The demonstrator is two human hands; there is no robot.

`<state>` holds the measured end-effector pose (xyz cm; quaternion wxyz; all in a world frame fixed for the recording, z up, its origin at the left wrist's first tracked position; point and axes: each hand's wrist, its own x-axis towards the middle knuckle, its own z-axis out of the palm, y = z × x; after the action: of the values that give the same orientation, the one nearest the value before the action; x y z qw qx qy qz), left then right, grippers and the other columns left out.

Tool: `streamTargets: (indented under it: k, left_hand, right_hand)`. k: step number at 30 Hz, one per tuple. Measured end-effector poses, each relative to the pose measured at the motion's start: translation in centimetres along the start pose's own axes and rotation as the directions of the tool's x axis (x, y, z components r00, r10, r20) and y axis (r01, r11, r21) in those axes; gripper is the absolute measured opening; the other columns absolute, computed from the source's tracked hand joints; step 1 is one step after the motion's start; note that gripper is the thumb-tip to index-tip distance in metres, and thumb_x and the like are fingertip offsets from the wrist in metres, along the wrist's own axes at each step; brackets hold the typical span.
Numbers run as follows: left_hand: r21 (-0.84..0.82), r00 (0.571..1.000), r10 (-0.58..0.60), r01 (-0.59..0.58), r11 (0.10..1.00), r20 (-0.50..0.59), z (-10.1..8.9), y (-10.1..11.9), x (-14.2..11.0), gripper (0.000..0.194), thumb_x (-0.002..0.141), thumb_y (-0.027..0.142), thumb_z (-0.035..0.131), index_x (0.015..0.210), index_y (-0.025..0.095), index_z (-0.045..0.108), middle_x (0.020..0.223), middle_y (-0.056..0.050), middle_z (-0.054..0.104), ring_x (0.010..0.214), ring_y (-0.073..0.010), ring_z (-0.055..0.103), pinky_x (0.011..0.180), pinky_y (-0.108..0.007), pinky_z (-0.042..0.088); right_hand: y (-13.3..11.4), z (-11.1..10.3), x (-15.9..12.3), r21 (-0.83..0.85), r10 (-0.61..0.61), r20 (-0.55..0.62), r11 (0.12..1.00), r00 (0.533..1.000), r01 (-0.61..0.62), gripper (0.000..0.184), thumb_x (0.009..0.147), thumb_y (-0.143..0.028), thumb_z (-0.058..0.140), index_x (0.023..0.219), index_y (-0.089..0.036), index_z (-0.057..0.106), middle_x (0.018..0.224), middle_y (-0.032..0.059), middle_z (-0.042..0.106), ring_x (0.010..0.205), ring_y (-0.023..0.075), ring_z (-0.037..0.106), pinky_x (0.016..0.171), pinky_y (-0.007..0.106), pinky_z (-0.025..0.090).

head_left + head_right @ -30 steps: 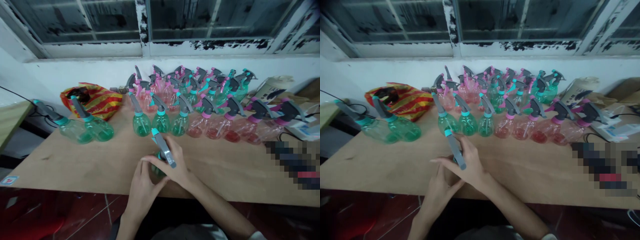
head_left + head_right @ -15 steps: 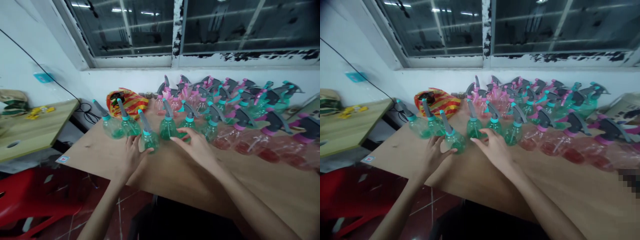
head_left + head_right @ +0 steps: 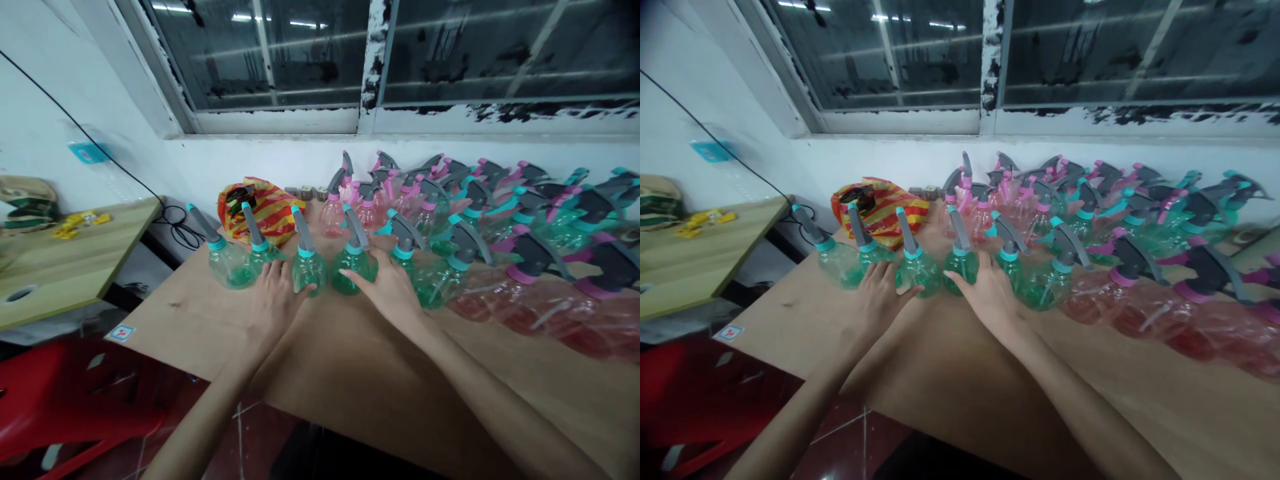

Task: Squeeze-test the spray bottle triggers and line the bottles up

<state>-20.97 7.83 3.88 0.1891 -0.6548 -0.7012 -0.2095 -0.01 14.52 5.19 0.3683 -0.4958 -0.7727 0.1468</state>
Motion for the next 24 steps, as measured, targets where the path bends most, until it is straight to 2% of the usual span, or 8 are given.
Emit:
streamTargets:
  k: [3,6,9,11,13,15,20,24]
  left_hand:
    - [0.013,1.0,-0.012,0.012,1.0,-0.014,0.3,-0.1,0.3,0.047,0.083,0.045,0.071,0.114,0.013,0.059,0.097,-0.013,0.062,0.097,-0.0331,0.059,0.084,-0.045,0.051]
    - [0.003,0.999,-0.032,0.032,0.999,-0.042,0.4,-0.2,0.2,0.062,0.083,0.044,0.072,0.132,0.014,0.049,0.104,-0.013,0.059,0.1,-0.0327,0.058,0.085,-0.045,0.051]
    - [-0.052,0.995,-0.055,0.051,0.997,-0.078,-0.1,0.2,-0.8,0.078,0.083,0.044,0.072,0.145,0.016,0.034,0.11,-0.013,0.055,0.104,-0.0319,0.057,0.088,-0.046,0.051]
    - [-0.108,0.994,-0.081,0.073,0.991,-0.073,-0.6,0.8,-2.0,0.075,0.085,0.046,0.069,0.146,0.02,0.033,0.112,-0.012,0.054,0.105,-0.031,0.057,0.088,-0.046,0.051]
    - [-0.184,0.993,-0.114,0.107,0.977,-0.03,-1.3,1.8,-3.5,0.066,0.09,0.048,0.062,0.145,0.024,0.034,0.116,-0.011,0.053,0.107,-0.0295,0.059,0.088,-0.046,0.052]
    - [-0.278,0.994,-0.099,0.11,0.954,0.053,-2.0,3.0,-5.0,0.062,0.092,0.05,0.057,0.144,0.025,0.035,0.124,-0.012,0.051,0.113,-0.029,0.058,0.09,-0.046,0.052]
    - [-0.463,0.962,0.031,0.102,0.88,0.27,-3.6,6.6,-7.2,0.079,0.086,0.057,0.062,0.148,0.026,0.024,0.142,-0.013,0.046,0.132,-0.0313,0.048,0.104,-0.051,0.044]
    - [-0.539,0.929,0.124,0.09,0.838,0.348,-4.6,9.5,-7.9,0.087,0.083,0.055,0.066,0.151,0.027,0.018,0.15,-0.015,0.04,0.138,-0.0328,0.041,0.107,-0.054,0.042]
  right_hand:
    - [-0.2,0.7,0.6,-0.025,0.001,-0.009,1.0,1.0,-0.002,0.063,0.082,-0.058,0.062,0.124,-0.011,0.056,0.109,0.0209,0.071,0.097,0.0385,0.068,0.076,0.047,0.053]
    - [-0.2,1.1,0.8,-0.056,-0.001,-0.018,0.998,1.0,0.0,0.059,0.084,-0.055,0.059,0.122,-0.009,0.057,0.108,0.022,0.071,0.096,0.0385,0.068,0.074,0.046,0.053]
    - [-0.3,1.0,0.7,-0.091,0.002,-0.023,0.996,1.0,-0.004,0.053,0.086,-0.052,0.057,0.117,-0.009,0.058,0.105,0.0215,0.071,0.09,0.0375,0.069,0.068,0.044,0.052]
    - [-0.5,0.7,0.2,-0.112,-0.004,-0.017,0.994,1.0,0.002,0.05,0.086,-0.051,0.058,0.114,-0.01,0.059,0.101,0.0195,0.071,0.085,0.0361,0.07,0.063,0.041,0.051]
    - [-0.7,0.1,-0.7,-0.131,-0.014,-0.008,0.991,1.0,0.013,0.048,0.086,-0.052,0.058,0.112,-0.011,0.06,0.1,0.0175,0.072,0.08,0.0347,0.07,0.058,0.038,0.049]
    - [-0.8,-0.7,-2.1,-0.172,-0.024,0.002,0.985,1.0,0.024,0.049,0.086,-0.055,0.056,0.111,-0.012,0.06,0.099,0.0159,0.072,0.075,0.0332,0.071,0.052,0.036,0.046]
    - [-0.4,-3.6,-7.0,-0.274,-0.081,0.005,0.958,0.997,0.08,0.049,0.088,-0.06,0.051,0.109,-0.016,0.059,0.096,0.012,0.073,0.064,0.0286,0.071,0.045,0.032,0.041]
    - [0.6,-6.5,-10.6,-0.277,-0.053,0.016,0.959,0.998,0.056,0.048,0.085,-0.063,0.055,0.108,-0.02,0.06,0.073,0.0047,0.072,0.058,0.0288,0.071,0.043,0.031,0.041]
